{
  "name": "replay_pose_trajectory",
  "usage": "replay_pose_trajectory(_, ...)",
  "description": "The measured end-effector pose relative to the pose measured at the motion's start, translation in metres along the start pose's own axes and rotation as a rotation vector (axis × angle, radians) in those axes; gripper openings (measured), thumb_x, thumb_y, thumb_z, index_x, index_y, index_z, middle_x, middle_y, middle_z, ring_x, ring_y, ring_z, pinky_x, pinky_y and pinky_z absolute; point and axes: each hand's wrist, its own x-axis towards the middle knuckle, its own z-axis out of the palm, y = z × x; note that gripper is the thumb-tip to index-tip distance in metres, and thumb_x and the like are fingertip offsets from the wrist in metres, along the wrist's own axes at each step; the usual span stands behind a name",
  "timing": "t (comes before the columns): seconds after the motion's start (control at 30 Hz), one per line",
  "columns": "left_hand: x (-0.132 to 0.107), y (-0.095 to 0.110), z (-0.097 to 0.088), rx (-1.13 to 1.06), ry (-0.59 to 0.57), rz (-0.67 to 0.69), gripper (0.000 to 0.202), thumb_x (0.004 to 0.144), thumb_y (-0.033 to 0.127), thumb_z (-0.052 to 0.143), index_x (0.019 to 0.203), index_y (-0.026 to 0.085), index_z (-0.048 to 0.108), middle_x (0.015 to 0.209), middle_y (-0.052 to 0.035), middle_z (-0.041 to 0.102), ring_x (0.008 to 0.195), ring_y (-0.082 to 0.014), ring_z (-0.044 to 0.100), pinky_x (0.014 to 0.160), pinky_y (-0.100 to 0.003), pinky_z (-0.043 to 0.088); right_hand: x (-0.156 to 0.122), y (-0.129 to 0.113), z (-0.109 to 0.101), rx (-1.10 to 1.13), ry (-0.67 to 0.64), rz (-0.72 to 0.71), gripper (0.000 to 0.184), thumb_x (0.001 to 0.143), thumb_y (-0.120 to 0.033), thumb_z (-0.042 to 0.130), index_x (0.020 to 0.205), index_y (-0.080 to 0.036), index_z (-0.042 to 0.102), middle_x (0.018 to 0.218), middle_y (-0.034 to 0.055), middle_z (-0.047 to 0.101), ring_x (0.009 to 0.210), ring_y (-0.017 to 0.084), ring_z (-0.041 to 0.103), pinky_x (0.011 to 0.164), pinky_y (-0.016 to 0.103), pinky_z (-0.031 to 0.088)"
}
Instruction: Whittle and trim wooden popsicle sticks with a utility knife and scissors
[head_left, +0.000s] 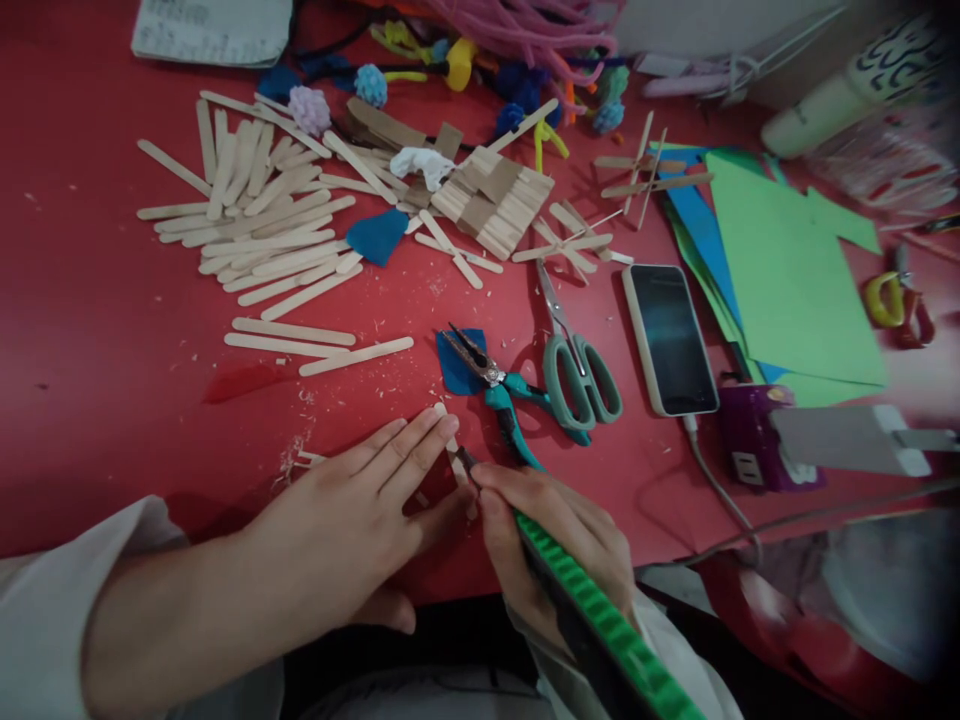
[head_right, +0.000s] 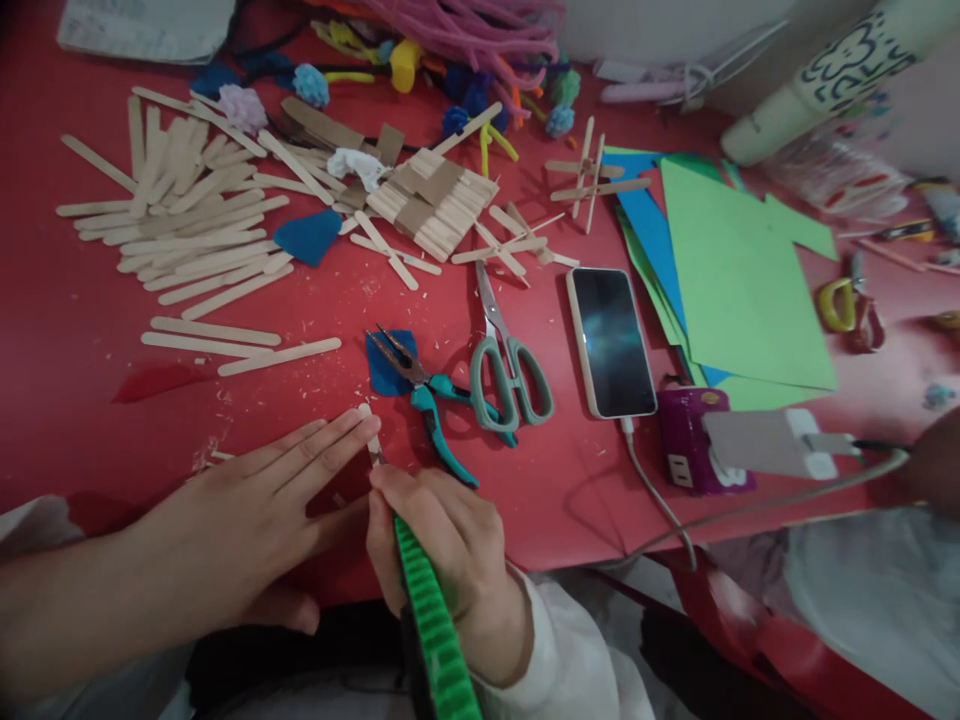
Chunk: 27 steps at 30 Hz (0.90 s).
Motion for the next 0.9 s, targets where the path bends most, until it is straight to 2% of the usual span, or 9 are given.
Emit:
replay_pose_trajectory(0.17,0.001,-0.001,-0.003,-0.010,0.003,0.008,0.099,0.050,0.076,0.065,0.130,0.019,0.049,0.143,-0.0245,0.036,0.130,-0.0345,0.039,0.104,-0.041,0.032,0.003,0.001,-0.001,0.049,-0.048,0.024,0.013,0.085,-0.008,0.052,0.092,-0.017,0.058,0.073,0.0011,0.069,0.062,0.011,0.066,0.062,0.019,0.054)
replay_pose_trajectory(0.4,0.001,-0.004,-0.003,-0.041,-0.016,-0.015,0.100,0.045,0.074,0.069,0.130,0.024,0.048,0.148,-0.0229,0.028,0.134,-0.0354,0.031,0.106,-0.043,0.028,-0.011,0.003,-0.002,0.063,0.018,0.102,0.016,0.084,-0.011,0.054,0.096,-0.019,0.060,0.076,-0.0004,0.071,0.062,0.011,0.067,0.060,0.018,0.055)
replay_pose_trajectory(0.5,0.001,-0.004,-0.003,-0.031,-0.034,-0.012,0.099,0.047,0.073,0.069,0.130,0.023,0.048,0.148,-0.0224,0.028,0.135,-0.0361,0.029,0.107,-0.043,0.027,-0.014,0.005,-0.003,-0.006,0.106,0.018,0.014,0.085,-0.014,0.053,0.095,-0.020,0.061,0.072,-0.0009,0.071,0.057,0.012,0.067,0.056,0.019,0.056)
replay_pose_trajectory(0.6,0.002,-0.003,-0.004,-0.022,-0.030,-0.010,0.100,0.047,0.074,0.068,0.131,0.025,0.046,0.148,-0.0223,0.027,0.136,-0.0357,0.027,0.106,-0.043,0.028,-0.013,0.006,-0.004,-0.039,0.180,0.003,0.014,0.086,-0.015,0.051,0.094,-0.021,0.062,0.070,-0.0006,0.072,0.054,0.013,0.066,0.054,0.021,0.056)
replay_pose_trajectory(0.9,0.000,-0.003,-0.001,-0.019,-0.016,-0.008,0.098,0.049,0.074,0.067,0.130,0.022,0.048,0.148,-0.0229,0.027,0.135,-0.0358,0.029,0.106,-0.043,0.028,-0.008,0.002,-0.004,-0.027,0.049,0.091,0.012,0.086,-0.014,0.052,0.092,-0.021,0.060,0.074,-0.0016,0.072,0.059,0.011,0.068,0.059,0.019,0.056)
